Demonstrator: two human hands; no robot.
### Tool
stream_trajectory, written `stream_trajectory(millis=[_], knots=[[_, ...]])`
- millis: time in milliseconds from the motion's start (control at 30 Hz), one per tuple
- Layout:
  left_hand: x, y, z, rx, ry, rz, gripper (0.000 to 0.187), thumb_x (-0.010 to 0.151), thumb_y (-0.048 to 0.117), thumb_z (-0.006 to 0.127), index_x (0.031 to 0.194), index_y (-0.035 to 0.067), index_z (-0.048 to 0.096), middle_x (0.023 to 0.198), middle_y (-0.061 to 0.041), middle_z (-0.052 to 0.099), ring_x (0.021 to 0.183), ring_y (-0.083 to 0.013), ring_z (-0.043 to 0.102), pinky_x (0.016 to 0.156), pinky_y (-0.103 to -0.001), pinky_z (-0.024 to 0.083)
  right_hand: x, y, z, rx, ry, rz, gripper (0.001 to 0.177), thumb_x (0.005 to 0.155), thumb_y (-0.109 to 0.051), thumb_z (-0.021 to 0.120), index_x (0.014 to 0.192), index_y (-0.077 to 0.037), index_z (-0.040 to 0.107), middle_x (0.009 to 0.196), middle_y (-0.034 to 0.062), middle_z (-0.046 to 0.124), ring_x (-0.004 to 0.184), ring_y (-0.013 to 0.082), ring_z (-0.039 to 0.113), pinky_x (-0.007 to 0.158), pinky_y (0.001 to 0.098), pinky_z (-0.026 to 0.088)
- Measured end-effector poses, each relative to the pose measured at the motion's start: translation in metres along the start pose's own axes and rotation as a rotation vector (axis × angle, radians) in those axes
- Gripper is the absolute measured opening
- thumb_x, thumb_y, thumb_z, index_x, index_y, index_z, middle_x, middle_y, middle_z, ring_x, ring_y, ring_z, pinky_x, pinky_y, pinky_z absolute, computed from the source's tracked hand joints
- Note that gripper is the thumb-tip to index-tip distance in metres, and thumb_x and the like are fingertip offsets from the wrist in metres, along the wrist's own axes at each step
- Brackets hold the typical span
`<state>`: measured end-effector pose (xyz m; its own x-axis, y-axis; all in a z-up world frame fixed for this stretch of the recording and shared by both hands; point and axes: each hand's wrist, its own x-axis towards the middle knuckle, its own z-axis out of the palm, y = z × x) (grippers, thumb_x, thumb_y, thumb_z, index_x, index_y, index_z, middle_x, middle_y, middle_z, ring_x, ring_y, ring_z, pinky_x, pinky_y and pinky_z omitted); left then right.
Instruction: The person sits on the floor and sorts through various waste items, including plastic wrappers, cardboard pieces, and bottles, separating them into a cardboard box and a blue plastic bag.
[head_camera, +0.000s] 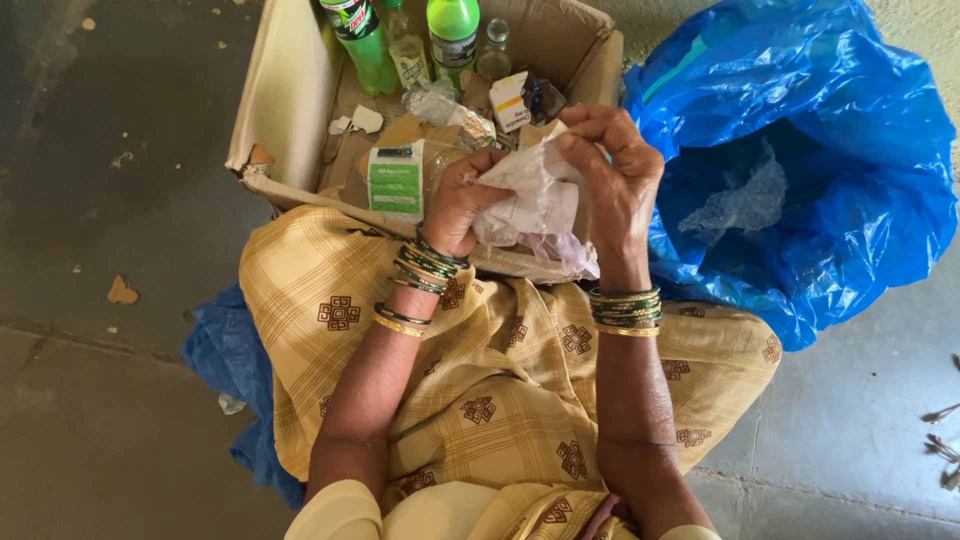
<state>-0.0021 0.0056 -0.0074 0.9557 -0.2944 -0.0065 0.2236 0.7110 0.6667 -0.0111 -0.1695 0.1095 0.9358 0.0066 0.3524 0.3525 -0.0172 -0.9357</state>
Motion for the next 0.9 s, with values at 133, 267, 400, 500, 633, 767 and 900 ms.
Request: stream_trajectory(millis=[133,267,400,500,633,767,900], knots=[[0.003,-0.004,0.001,0.092,-0.032,-0.014,0.036,0.081,-0.009,0.071,0.116,-0.001,0.066,0.106,-0.007,0.073,0.095,-0.0169,0.071,0.088,-0.032,0.059,0.0,0.01,-0.009,0.071,0.105,0.015,0.006,0.099,-0.001,0.071,0.105,0.001,0.069,0.094,0.0011,0.068,0.085,0.0075,0.059,0.079,0.0234,0.051],[0.006,-0.006,-0.003,0.169,-0.035,-0.045,0.035,0.081,-0.004,0.073,0.116,0.0,0.068,0.105,-0.008,0.075,0.093,-0.0169,0.071,0.086,-0.032,0.059,0.014,0.027,-0.011,-0.088,0.198,-0.041,0.008,0.104,-0.002,0.07,0.097,-0.001,0.066,0.085,-0.0015,0.061,0.075,0.0048,0.051,0.065,0.0219,0.045],[0.005,-0.009,-0.007,0.17,-0.062,0.025,0.027,0.086,-0.002,0.073,0.113,-0.002,0.071,0.105,-0.008,0.074,0.093,-0.0164,0.071,0.086,-0.032,0.059,0.025,0.039,-0.017,-0.115,0.236,-0.096,0.007,0.105,-0.003,0.069,0.099,-0.001,0.065,0.084,-0.001,0.061,0.069,0.0049,0.052,0.058,0.0228,0.045],[0.005,-0.011,-0.01,0.126,-0.008,-0.035,0.024,0.092,0.004,0.07,0.116,0.0,0.072,0.103,-0.009,0.076,0.088,-0.0149,0.072,0.079,-0.03,0.059,0.029,0.045,-0.027,-0.054,0.28,-0.06,0.009,0.104,-0.005,0.068,0.096,-0.001,0.065,0.083,0.0014,0.064,0.063,0.0072,0.056,0.051,0.0247,0.046],[0.006,-0.013,-0.011,0.112,-0.017,-0.009,0.023,0.093,0.003,0.07,0.116,-0.002,0.071,0.103,-0.009,0.076,0.089,-0.0156,0.073,0.079,-0.031,0.06,0.028,0.049,-0.047,0.06,0.34,-0.023,0.012,0.106,-0.007,0.066,0.096,-0.002,0.063,0.083,0.0042,0.065,0.063,0.0105,0.059,0.051,0.027,0.05],[0.004,-0.012,-0.013,-0.006,0.025,-0.014,0.027,0.093,0.002,0.068,0.119,-0.003,0.069,0.098,-0.011,0.076,0.076,-0.0186,0.072,0.063,-0.034,0.061,0.021,0.052,-0.066,0.186,0.399,0.02,0.007,0.105,-0.006,0.062,0.1,-0.003,0.061,0.087,0.0069,0.068,0.069,0.0142,0.066,0.055,0.0305,0.059],[0.005,-0.01,-0.01,-0.071,0.126,0.033,0.035,0.09,-0.004,0.065,0.126,-0.005,0.065,0.103,-0.012,0.075,0.08,-0.0186,0.075,0.069,-0.034,0.067,0.01,0.059,-0.086,0.315,0.395,0.013,0.002,0.106,-0.002,0.059,0.107,-0.002,0.058,0.1,0.0103,0.069,0.084,0.0185,0.072,0.072,0.0334,0.065]])
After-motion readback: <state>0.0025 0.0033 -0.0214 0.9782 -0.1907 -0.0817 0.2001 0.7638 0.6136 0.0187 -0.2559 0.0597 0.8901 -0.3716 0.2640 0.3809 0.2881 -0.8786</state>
